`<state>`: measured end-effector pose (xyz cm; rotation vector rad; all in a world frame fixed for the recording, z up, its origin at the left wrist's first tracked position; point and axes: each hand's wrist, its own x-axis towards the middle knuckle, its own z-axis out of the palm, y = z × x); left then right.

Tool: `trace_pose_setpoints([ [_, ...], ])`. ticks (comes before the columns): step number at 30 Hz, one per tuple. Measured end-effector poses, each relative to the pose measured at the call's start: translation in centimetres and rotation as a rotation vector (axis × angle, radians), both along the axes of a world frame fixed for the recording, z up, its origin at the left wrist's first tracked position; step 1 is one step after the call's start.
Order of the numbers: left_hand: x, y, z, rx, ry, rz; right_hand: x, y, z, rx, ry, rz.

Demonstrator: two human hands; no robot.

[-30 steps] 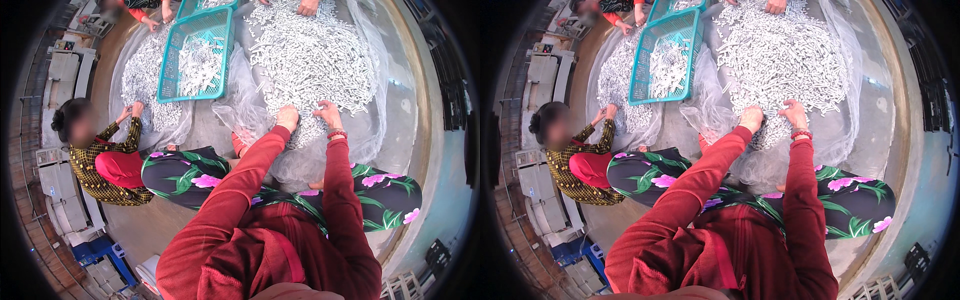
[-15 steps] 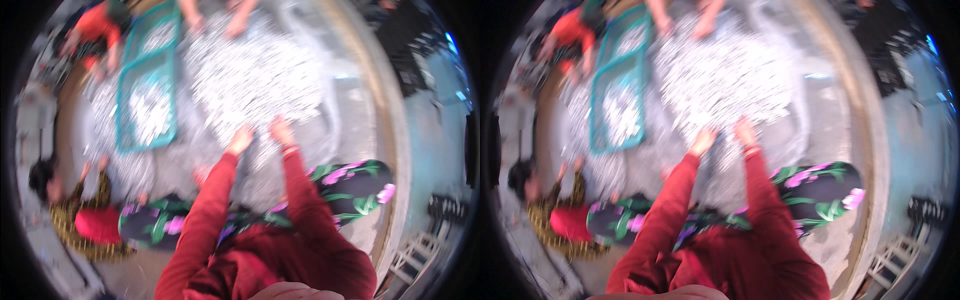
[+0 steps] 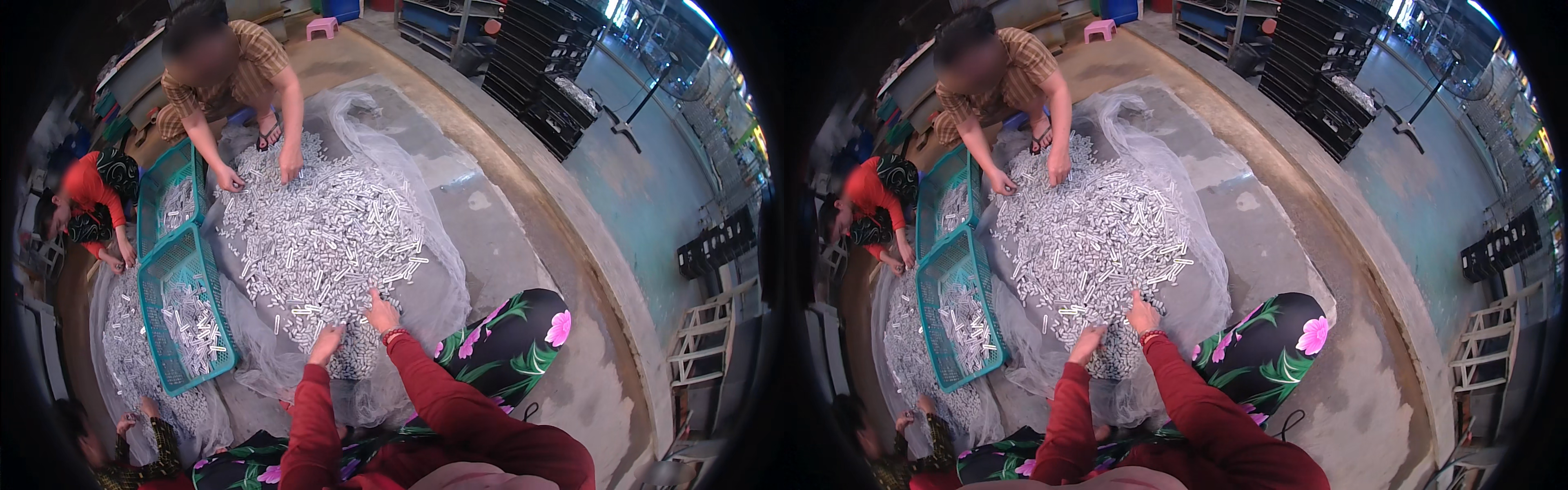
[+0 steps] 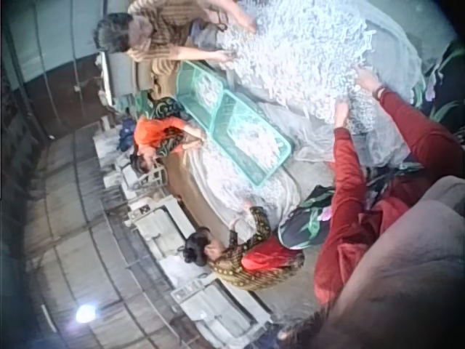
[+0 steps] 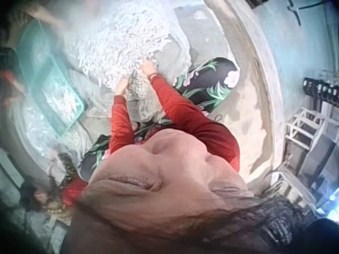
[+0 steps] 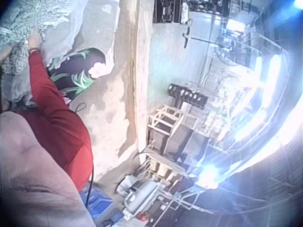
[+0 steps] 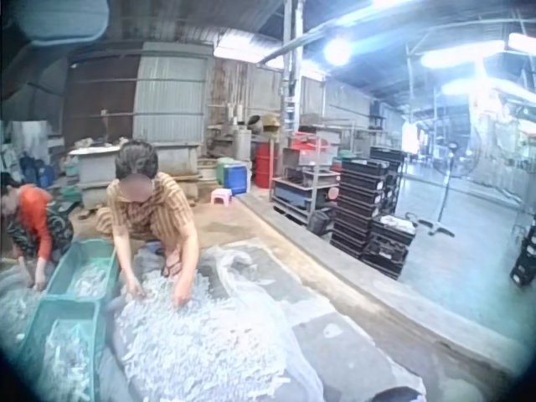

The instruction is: The person sits on the floor and sorts small white cylindrical items from a large pile on a plastic sheet into green baskets. They pick up handfuls of items and place them into the baskets while other workers perform similar tasks nearby.

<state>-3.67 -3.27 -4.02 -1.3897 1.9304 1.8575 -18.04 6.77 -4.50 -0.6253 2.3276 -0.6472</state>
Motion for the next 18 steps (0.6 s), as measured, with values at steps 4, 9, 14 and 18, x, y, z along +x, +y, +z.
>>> trace_pose_setpoints([
  [4, 3.7, -1.4, 2.0, 0.601, 0.663, 0.401, 1.0, 0.3, -1.8, 0.023, 0.066, 0.055],
  [9, 3.5, -1.7, 6.2, 0.838, 0.895, 0.405, 3.0, -0.4, -1.6, 0.065, 0.129, 0.138],
  [14, 3.1, -6.4, 1.3, 0.214, 0.257, 0.282, 4.9, -1.1, -2.3, 0.078, 0.133, 0.180],
  [18, 3.1, -2.8, 0.8, -0.832, -0.414, -0.148, 3.9, -0.2, -2.9, 0.037, -0.022, 0.128],
])
